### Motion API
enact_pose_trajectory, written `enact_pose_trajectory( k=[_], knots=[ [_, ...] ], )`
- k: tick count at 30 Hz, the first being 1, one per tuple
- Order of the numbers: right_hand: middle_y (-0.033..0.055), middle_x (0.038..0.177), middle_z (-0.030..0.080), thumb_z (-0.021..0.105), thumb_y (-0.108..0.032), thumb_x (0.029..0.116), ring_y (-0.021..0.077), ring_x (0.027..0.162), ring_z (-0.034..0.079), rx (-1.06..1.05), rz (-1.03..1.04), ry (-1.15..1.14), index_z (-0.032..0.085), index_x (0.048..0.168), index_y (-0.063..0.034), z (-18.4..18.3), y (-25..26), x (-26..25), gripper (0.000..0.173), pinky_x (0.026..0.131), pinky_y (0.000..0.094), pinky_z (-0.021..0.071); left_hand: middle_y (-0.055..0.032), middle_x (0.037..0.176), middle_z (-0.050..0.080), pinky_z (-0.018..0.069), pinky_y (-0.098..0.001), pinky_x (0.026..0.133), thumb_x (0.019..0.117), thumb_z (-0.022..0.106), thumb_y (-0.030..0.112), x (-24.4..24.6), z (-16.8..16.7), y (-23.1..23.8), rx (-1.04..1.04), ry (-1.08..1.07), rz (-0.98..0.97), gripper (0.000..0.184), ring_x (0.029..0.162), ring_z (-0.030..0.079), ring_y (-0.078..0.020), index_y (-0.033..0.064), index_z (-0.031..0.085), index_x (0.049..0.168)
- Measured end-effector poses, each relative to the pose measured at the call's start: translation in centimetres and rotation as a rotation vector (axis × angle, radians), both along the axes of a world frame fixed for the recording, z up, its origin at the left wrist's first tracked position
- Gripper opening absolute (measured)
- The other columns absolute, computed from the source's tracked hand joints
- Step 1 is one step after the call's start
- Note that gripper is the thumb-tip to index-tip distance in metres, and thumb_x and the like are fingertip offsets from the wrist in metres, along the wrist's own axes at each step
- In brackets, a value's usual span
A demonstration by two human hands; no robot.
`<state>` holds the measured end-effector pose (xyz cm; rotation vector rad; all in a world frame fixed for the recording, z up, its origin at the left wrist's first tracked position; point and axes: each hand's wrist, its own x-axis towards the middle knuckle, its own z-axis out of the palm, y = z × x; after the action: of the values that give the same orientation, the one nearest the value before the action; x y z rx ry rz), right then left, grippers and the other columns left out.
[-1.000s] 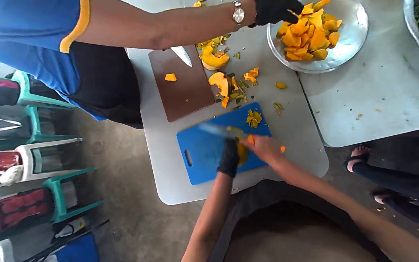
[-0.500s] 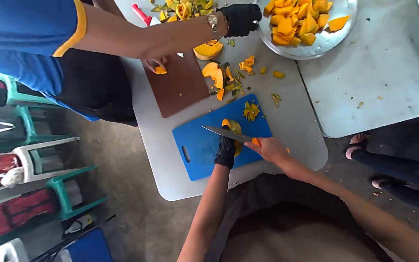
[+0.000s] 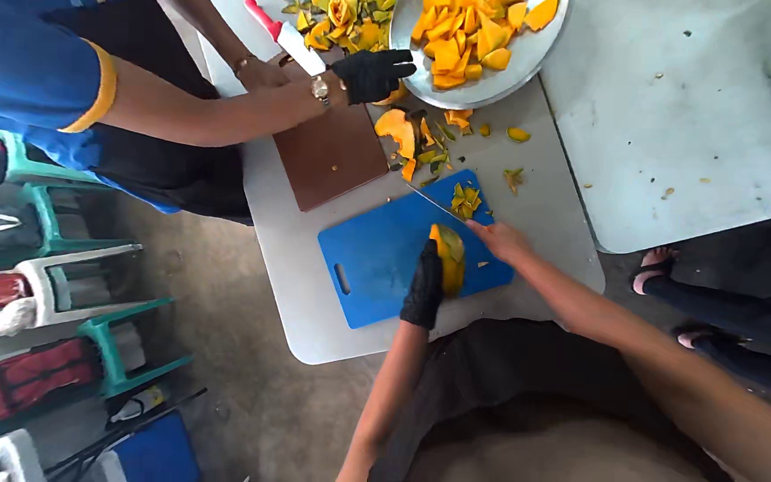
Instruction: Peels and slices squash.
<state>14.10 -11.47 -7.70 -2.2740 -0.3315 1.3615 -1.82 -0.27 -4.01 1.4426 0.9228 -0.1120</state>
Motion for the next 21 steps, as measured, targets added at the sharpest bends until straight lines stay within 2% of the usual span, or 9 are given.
enact_pose_trajectory(
  k=[4,7,9,12,13,15,17,20,21],
  knots=[
    [0.0259,0.094,0.067,0.041,-0.058,0.106,0.0417,0.095,0.065,0.111,0.093,-0.031,0.068,0.105,0.0058,3.0,-1.0,-1.6,0.069,0.086,0.0626,0.0486,-0.0162,0.118,0.066,0.0601,-0.0424,0.086,0.1109,0.017,0.043,-1.3,-1.6,3.6,-0.035,-0.127,0.039,0.06,0.098,0.069,-0.0229,0.0029,0.04,0.15],
    [0.0252,0.094,0.068,0.044,-0.065,0.1022,0.0423,0.095,0.068,0.166,0.264,-0.092,0.067,0.109,0.0064,4.2,-1.8,-3.2,0.075,0.084,0.0614,0.0505,-0.0116,0.114,0.065,0.0557,-0.0348,0.087,0.1122,0.024,0.034,-0.7,-0.8,4.0,-0.051,-0.179,0.12,0.049,0.098,0.064,-0.0152,0.003,0.048,0.142],
    [0.0251,0.091,0.068,0.042,-0.068,0.1008,0.0433,0.093,0.068,0.197,0.312,-0.157,0.066,0.106,0.0075,4.3,-2.0,-3.8,0.079,0.081,0.0613,0.0508,-0.0095,0.11,0.067,0.0563,-0.0317,0.085,0.1104,0.03,0.031,-0.2,-0.6,3.9,-0.114,-0.265,0.173,0.043,0.095,0.066,-0.0133,0.0012,0.048,0.136],
    [0.0243,0.086,0.067,0.043,-0.068,0.1008,0.0424,0.089,0.068,0.197,0.33,-0.21,0.065,0.101,0.0077,4.7,-1.9,-4.0,0.078,0.077,0.0592,0.051,-0.0105,0.117,0.067,0.0566,-0.031,0.086,0.1094,0.027,0.039,-0.1,-0.7,3.8,-0.066,-0.294,0.107,0.055,0.097,0.067,-0.0127,-0.0009,0.039,0.144],
    [0.0241,0.086,0.067,0.043,-0.068,0.1004,0.0423,0.088,0.069,0.191,0.34,-0.221,0.065,0.1,0.0075,4.8,-1.9,-3.9,0.078,0.076,0.0587,0.0511,-0.0104,0.118,0.067,0.056,-0.0293,0.084,0.1102,0.025,0.036,0.1,0.0,3.7,-0.029,-0.256,0.074,0.053,0.095,0.066,-0.0112,-0.0011,0.038,0.145],
    [0.0251,0.088,0.068,0.044,-0.067,0.1005,0.0432,0.091,0.069,0.176,0.354,-0.211,0.065,0.101,0.0082,5.0,-1.8,-3.7,0.078,0.078,0.0593,0.051,-0.0116,0.117,0.063,0.053,-0.0267,0.086,0.1121,0.027,0.023,0.7,1.6,3.5,0.106,-0.116,-0.009,0.043,0.096,0.062,-0.0099,-0.0014,0.04,0.145],
    [0.0265,0.092,0.068,0.045,-0.066,0.101,0.0441,0.095,0.068,0.156,0.352,-0.191,0.065,0.103,0.0089,5.0,-1.5,-3.4,0.077,0.082,0.0596,0.0506,-0.0197,0.132,0.06,0.0515,-0.0348,0.099,0.1119,0.03,0.02,-0.1,1.1,3.7,0.209,-0.03,-0.073,0.046,0.113,0.063,-0.0181,-0.0003,0.036,0.152],
    [0.0317,0.108,0.068,0.043,-0.064,0.1029,0.0483,0.109,0.065,0.008,0.198,-0.101,0.067,0.114,0.0086,3.8,-0.4,-1.7,0.077,0.093,0.0651,0.0488,-0.0157,0.117,0.064,0.057,-0.0359,0.084,0.1125,0.025,0.03,-0.2,0.9,2.0,0.0,-0.056,-0.004,0.049,0.095,0.066,-0.0181,0.0015,0.042,0.148],
    [0.0324,0.113,0.067,0.042,-0.064,0.1035,0.0488,0.113,0.064,-0.066,0.149,-0.082,0.068,0.115,0.0081,2.6,-0.1,-0.6,0.077,0.095,0.0667,0.0476,-0.0173,0.118,0.065,0.0586,-0.0384,0.084,0.1126,0.026,0.033,0.0,1.5,0.8,-0.096,-0.075,-0.007,0.051,0.095,0.067,-0.0207,0.0006,0.041,0.15]
  ],
)
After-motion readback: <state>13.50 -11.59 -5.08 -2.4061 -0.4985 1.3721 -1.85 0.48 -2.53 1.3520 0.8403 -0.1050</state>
